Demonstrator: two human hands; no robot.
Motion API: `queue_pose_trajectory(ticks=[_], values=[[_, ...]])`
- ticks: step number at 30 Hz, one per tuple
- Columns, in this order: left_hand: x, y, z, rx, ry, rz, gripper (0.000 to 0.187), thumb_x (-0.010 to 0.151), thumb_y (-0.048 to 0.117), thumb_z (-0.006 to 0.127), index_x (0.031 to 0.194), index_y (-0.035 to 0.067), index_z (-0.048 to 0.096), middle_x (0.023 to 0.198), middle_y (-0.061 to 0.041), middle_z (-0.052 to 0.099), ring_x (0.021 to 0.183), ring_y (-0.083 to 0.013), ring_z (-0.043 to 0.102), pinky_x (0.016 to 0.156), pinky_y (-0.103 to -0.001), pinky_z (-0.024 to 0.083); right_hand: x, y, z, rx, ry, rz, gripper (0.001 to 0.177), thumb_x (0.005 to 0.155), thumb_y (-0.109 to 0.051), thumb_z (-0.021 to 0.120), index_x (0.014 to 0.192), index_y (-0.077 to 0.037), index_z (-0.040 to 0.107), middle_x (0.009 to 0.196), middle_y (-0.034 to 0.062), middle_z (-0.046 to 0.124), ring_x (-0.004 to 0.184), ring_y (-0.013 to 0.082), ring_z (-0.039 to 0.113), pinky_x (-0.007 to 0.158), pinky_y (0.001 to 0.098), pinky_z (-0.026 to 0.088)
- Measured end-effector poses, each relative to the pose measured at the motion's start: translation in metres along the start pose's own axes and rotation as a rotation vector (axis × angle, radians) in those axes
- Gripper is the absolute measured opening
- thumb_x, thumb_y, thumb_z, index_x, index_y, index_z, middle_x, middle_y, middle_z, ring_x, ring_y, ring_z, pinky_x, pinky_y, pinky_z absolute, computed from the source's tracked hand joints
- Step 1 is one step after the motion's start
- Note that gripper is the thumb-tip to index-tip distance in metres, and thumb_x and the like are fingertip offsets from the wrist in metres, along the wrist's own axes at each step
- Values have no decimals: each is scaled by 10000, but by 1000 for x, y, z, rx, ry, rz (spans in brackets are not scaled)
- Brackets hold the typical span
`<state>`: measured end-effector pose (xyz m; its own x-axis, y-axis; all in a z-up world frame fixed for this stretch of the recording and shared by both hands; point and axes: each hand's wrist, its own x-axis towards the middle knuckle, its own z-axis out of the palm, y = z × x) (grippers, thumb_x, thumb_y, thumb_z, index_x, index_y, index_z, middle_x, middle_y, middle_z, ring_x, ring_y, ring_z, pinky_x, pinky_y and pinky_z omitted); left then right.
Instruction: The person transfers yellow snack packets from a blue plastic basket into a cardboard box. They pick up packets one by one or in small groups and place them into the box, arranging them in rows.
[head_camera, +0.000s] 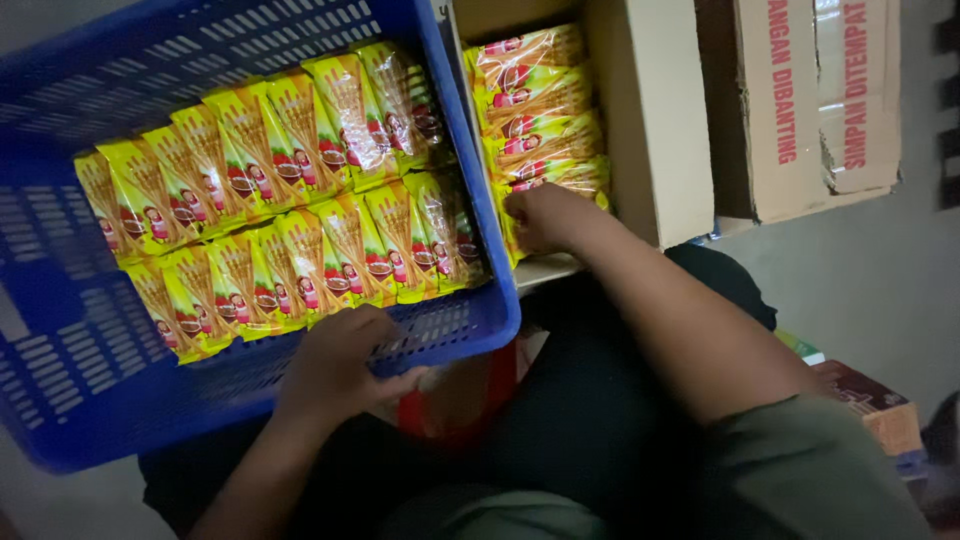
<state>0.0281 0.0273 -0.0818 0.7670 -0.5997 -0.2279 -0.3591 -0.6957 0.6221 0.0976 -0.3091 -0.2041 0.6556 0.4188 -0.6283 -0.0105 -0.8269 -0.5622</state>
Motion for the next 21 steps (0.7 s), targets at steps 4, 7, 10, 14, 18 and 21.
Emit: queue_pose_trajectory(ticks=[4, 7, 10, 14, 18, 21], values=[[0, 0, 0, 2, -1, -4, 401, 659, 443, 908, 829, 147, 698, 885, -68, 716, 815, -359, 720, 673, -441, 556, 11, 6, 17, -99, 3, -17, 300, 807, -202, 621, 1033, -9, 664, 911, 275, 701, 962, 522, 693, 819, 582, 583], [3, 1, 0, -12, -23, -23, 410, 650, 424, 914, 850, 131, 708, 879, -98, 716, 808, -383, 716, 678, -461, 559, 24, 14, 28, -165, -39, 43, 338, 836, -243, 649, 1130, -79, 673, 1008, 230, 719, 1020, 466, 708, 853, 544, 596], [3, 1, -2, 27, -45, -33, 413, 668, 438, 904, 850, 128, 701, 853, -94, 706, 781, -368, 713, 667, -461, 552, 29, 11, 27, -123, -41, 103, 356, 843, -249, 683, 1160, -86, 700, 1008, 210, 729, 1006, 460, 716, 839, 539, 603], [2, 0, -2, -17, -36, 9, 420, 665, 415, 906, 858, 107, 696, 855, -138, 687, 775, -420, 691, 640, -495, 533, 2, -9, -11, -75, -77, 123, 321, 842, -244, 731, 1109, -66, 719, 1028, 242, 729, 1038, 478, 703, 856, 562, 593], [1, -1, 1, 33, 10, 9, 429, 665, 465, 903, 840, 134, 695, 851, -85, 691, 759, -350, 699, 658, -434, 539, -40, -46, -68, -158, -124, 240, 361, 863, -252, 698, 1150, -40, 749, 1120, 234, 752, 1129, 457, 692, 995, 559, 546], [1, -1, 1, 17, 29, 22, 426, 654, 448, 915, 845, 139, 692, 844, -75, 693, 746, -342, 700, 654, -446, 538, -36, -35, -63, -268, -184, 343, 284, 828, -365, 691, 859, -99, 783, 861, 111, 756, 900, 336, 737, 883, 448, 578]])
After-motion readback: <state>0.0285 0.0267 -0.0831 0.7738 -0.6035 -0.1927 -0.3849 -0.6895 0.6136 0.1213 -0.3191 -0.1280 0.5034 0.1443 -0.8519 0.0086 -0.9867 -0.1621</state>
